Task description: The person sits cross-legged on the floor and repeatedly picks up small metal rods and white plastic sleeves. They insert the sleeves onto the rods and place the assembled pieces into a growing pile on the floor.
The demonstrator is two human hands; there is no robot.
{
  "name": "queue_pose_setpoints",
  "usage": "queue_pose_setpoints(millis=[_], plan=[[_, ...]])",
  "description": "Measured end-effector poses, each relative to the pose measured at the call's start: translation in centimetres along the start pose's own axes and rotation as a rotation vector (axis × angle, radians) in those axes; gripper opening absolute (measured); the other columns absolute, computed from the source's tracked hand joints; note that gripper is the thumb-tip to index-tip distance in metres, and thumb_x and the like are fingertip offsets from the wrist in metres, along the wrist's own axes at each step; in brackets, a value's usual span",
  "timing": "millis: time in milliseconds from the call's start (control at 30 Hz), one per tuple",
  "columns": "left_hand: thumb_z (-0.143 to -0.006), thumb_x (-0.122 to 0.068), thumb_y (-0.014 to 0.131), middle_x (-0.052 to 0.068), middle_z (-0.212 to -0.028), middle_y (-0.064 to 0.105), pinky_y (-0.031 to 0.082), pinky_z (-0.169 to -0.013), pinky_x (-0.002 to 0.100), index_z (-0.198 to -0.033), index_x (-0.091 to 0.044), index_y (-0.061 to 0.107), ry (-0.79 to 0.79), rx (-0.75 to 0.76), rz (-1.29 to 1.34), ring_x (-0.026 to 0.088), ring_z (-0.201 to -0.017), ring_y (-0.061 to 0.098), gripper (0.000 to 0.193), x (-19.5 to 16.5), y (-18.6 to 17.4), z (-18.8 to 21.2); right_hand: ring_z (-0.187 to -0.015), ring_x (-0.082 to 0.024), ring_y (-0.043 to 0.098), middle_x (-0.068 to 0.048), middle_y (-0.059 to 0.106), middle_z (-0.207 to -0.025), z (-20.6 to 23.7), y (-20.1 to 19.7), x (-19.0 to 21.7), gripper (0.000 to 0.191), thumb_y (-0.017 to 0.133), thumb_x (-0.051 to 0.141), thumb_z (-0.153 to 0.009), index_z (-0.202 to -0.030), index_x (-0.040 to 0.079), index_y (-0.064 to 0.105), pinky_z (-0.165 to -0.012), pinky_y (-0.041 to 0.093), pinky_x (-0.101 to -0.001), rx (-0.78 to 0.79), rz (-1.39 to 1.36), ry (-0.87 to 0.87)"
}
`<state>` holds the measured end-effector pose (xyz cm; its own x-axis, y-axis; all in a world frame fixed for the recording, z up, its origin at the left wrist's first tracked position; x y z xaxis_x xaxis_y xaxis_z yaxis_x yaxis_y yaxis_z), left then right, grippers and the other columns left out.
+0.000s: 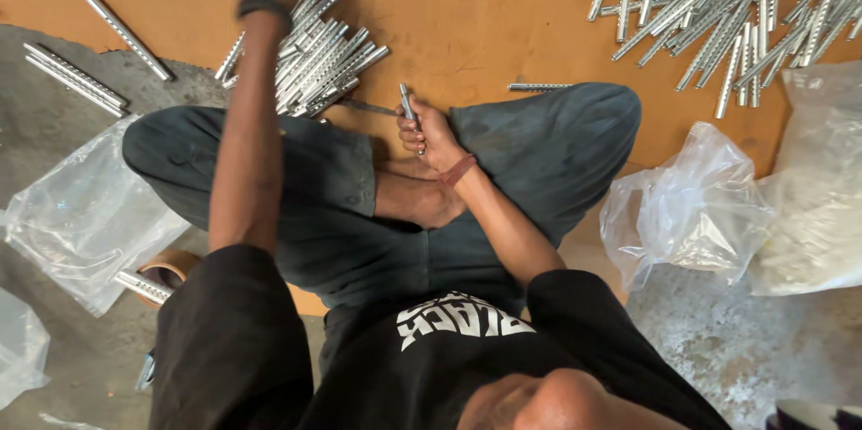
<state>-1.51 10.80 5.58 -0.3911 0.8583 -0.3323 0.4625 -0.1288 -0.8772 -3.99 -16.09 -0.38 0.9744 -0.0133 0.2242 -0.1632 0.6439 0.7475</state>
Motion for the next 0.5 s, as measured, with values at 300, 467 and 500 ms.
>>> queue_pose_setpoints(millis=[300,467,500], plan=[[-0.06,-0.013,0.062,0.018,-0.078,0.056,0.044,-0.059,0.039,-0.075,-0.004,0.058,-0.475,0.492,-0.301,0.033,-0.074,0.055,0.018,5.0,-0.9,3.6,-0.034,-0.003,0.023,0.004,0.032,-0.051,-0.4,-0.7,-0.1,0.029,0.033,0.035,-0.085,-0.078,0.008,0.041,-0.029,0.018,-0.0171,-0.021,0.022,-0.004],[-0.072,-0.013,0.062,0.013,-0.075,0.056,0.045,-0.058,0.033,-0.079,-0.003,0.053,-0.322,0.2,0.283,0.024,-0.066,0.055,0.016,4.7,-1.3,3.9,-0.034,-0.004,0.024,0.003,0.032,-0.051,0.5,0.7,0.1,0.03,0.033,0.035,-0.085,-0.077,0.008,0.041,-0.029,0.019,-0.0176,-0.071,0.126,-0.067],[-0.075,-0.013,0.063,0.012,-0.072,0.056,0.046,-0.056,0.032,-0.082,0.0,0.049,-0.236,0.133,0.454,0.022,-0.063,0.056,0.02,3.9,-1.4,4.1,-0.034,-0.003,0.024,0.004,0.032,-0.051,0.8,1.1,0.2,0.03,0.033,0.036,-0.085,-0.077,0.008,0.042,-0.028,0.019,-0.0173,-0.098,0.206,-0.108]])
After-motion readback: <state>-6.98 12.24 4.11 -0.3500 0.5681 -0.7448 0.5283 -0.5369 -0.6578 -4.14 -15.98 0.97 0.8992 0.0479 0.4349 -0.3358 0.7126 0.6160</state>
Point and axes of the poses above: each hand's wrist, its own z-axis away from the middle knuckle, its own y-axis out of the palm, x = y × z, the point moved 1 cm from there along -z, towards the middle knuckle
